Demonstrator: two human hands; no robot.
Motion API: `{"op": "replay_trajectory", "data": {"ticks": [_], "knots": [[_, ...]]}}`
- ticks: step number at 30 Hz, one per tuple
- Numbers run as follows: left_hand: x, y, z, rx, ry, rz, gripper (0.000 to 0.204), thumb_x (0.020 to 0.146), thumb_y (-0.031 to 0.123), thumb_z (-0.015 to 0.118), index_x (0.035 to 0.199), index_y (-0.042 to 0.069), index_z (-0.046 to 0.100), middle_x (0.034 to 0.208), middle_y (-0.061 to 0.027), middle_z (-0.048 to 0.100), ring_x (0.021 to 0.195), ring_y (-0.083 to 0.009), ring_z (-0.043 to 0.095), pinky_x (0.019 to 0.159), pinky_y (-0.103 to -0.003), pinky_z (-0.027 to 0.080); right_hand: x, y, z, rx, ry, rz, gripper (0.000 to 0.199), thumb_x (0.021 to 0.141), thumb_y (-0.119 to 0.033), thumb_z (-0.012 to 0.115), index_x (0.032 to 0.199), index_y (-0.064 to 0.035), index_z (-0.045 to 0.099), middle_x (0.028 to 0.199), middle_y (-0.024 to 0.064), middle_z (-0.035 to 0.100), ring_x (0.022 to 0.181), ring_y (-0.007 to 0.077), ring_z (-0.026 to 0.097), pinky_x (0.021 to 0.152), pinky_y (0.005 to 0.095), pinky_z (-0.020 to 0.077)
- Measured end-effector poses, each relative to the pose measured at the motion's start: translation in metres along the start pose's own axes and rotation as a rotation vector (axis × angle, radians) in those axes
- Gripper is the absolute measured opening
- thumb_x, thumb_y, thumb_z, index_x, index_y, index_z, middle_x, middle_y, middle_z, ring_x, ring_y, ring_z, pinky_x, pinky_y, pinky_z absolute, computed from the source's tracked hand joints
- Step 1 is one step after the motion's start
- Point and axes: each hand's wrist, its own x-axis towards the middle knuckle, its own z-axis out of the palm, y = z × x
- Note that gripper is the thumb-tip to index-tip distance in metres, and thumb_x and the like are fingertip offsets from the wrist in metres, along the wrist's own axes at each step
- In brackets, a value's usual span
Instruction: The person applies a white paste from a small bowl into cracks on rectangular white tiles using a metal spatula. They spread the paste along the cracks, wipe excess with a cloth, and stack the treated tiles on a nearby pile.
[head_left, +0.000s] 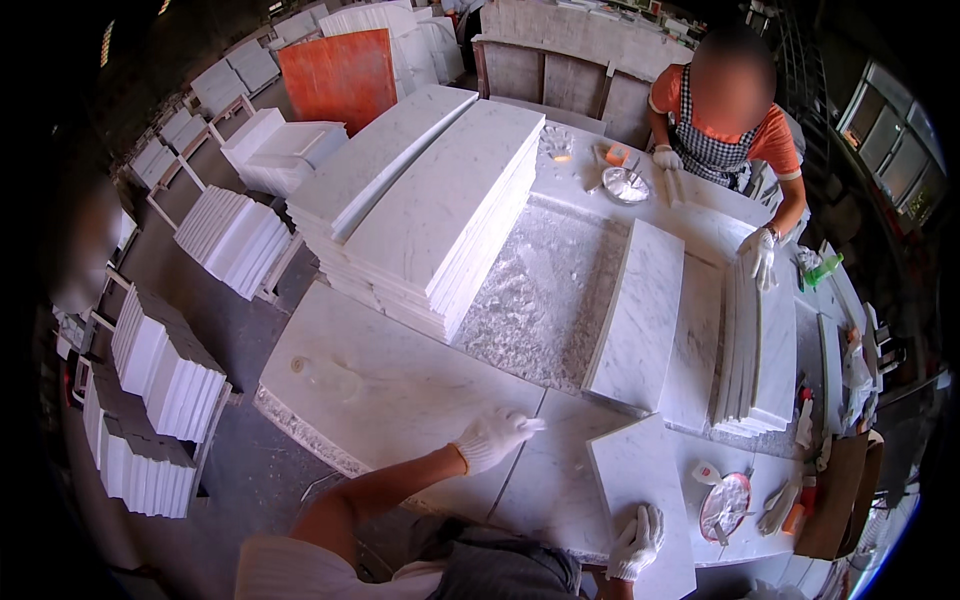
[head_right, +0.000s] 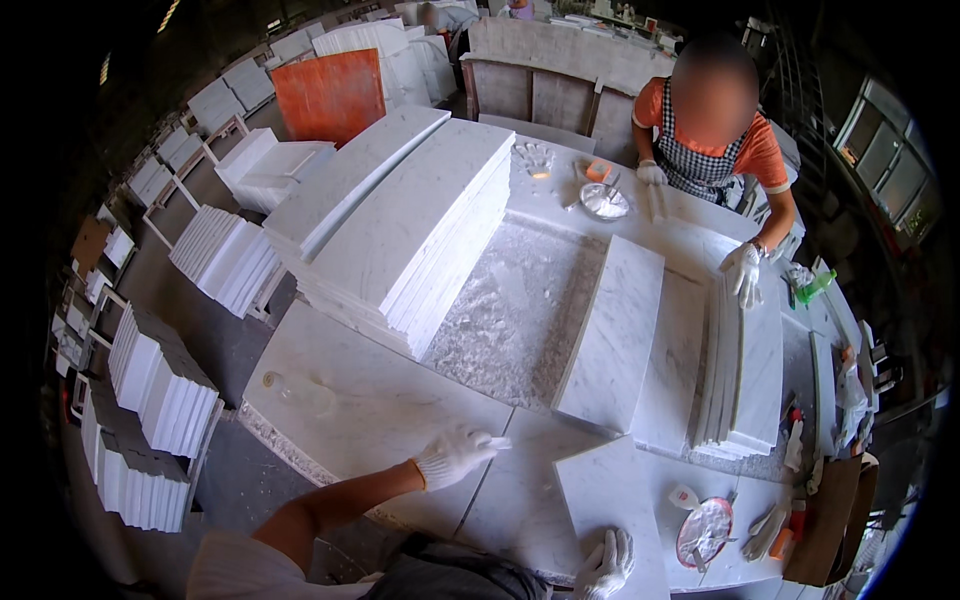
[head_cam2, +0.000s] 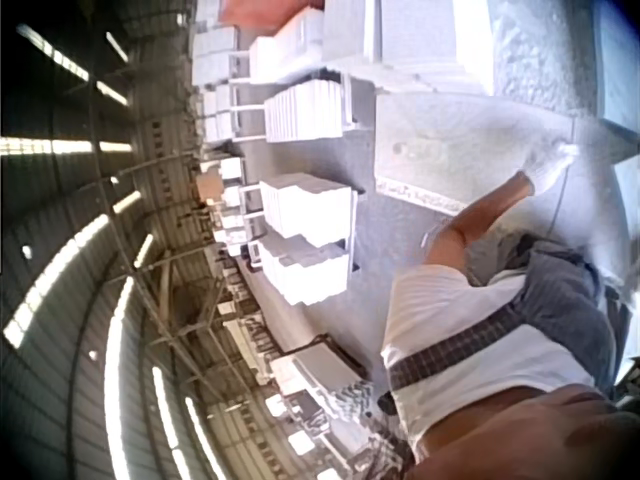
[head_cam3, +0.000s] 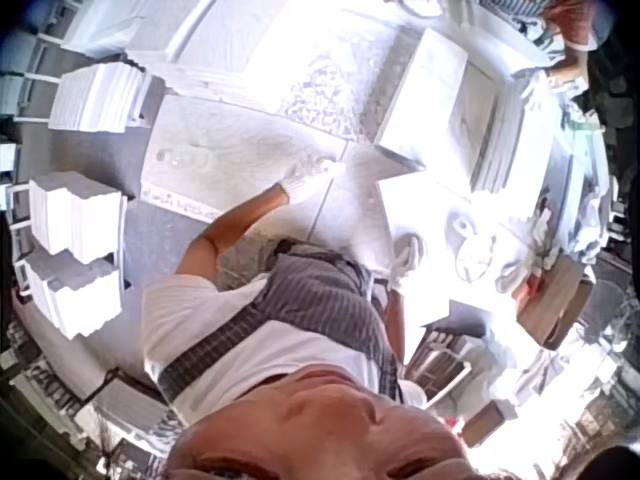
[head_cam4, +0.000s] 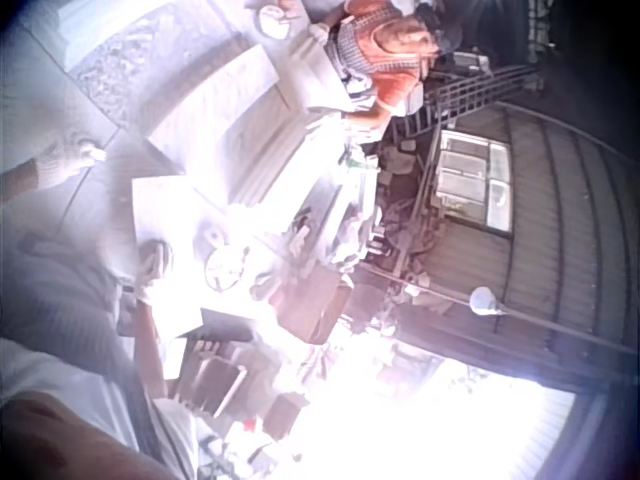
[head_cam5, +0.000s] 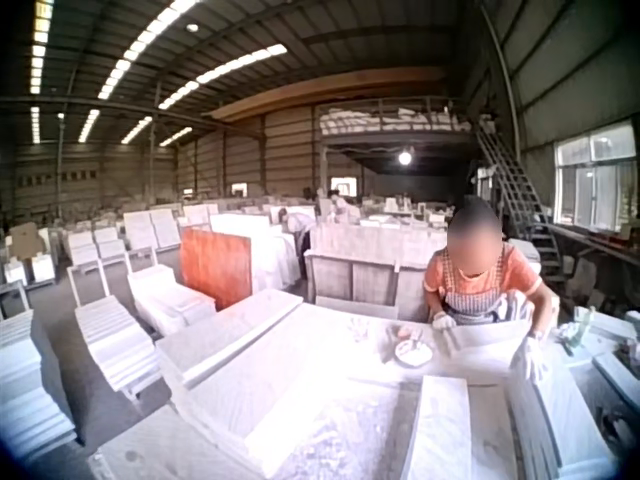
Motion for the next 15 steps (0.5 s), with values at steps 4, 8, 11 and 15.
{"op": "replay_trajectory", "data": {"ticks": [4, 8, 11, 15], "knots": [[0.013, -0.014, -0.050, 0.072, -0.133, 0.102, 0.022, 0.090, 0.032, 0.064, 0.086, 0.012, 0.069, 0.096, -0.0055, 0.063, 0.093, -0.0199, 0.060, 0.075, -0.036, 0.053, 0.000, -0.003, -0.001, -0.010, -0.004, 0.000, 0.023, 0.091, -0.006, 0.058, 0.110, 0.0000, 0.071, 0.119, 0.0189, 0.067, 0.117, 0.0384, 0.059, 0.103, 0.0476, 0.0439], [0.051, -0.032, -0.113, -0.066, -0.111, -0.036, 0.026, 0.090, 0.034, 0.066, 0.093, 0.009, 0.069, 0.108, -0.0084, 0.061, 0.100, -0.0216, 0.059, 0.085, -0.038, 0.053, -0.004, 0.005, 0.004, 0.006, 0.025, 0.006, 0.023, 0.091, -0.007, 0.059, 0.110, -0.0003, 0.071, 0.119, 0.0183, 0.067, 0.116, 0.0390, 0.059, 0.103, 0.0479, 0.0439], [0.089, -0.061, -0.175, 0.028, 0.378, -0.054, 0.025, 0.093, 0.033, 0.063, 0.100, 0.009, 0.066, 0.117, -0.0092, 0.060, 0.111, -0.0248, 0.056, 0.095, -0.043, 0.048, -0.003, 0.006, 0.002, -0.008, 0.023, -0.008, 0.023, 0.090, -0.007, 0.060, 0.110, -0.0006, 0.071, 0.119, 0.0183, 0.067, 0.116, 0.0390, 0.059, 0.103, 0.0477, 0.0439], [0.109, -0.135, -0.202, 0.016, 0.476, -0.252, 0.021, 0.091, 0.033, 0.066, 0.096, 0.013, 0.069, 0.102, -0.0036, 0.067, 0.098, -0.0216, 0.060, 0.090, -0.041, 0.047, 0.001, -0.002, -0.005, -0.009, 0.000, -0.019, 0.023, 0.090, -0.006, 0.059, 0.109, -0.0007, 0.071, 0.118, 0.0184, 0.067, 0.116, 0.0382, 0.060, 0.102, 0.0472, 0.0440]]}}
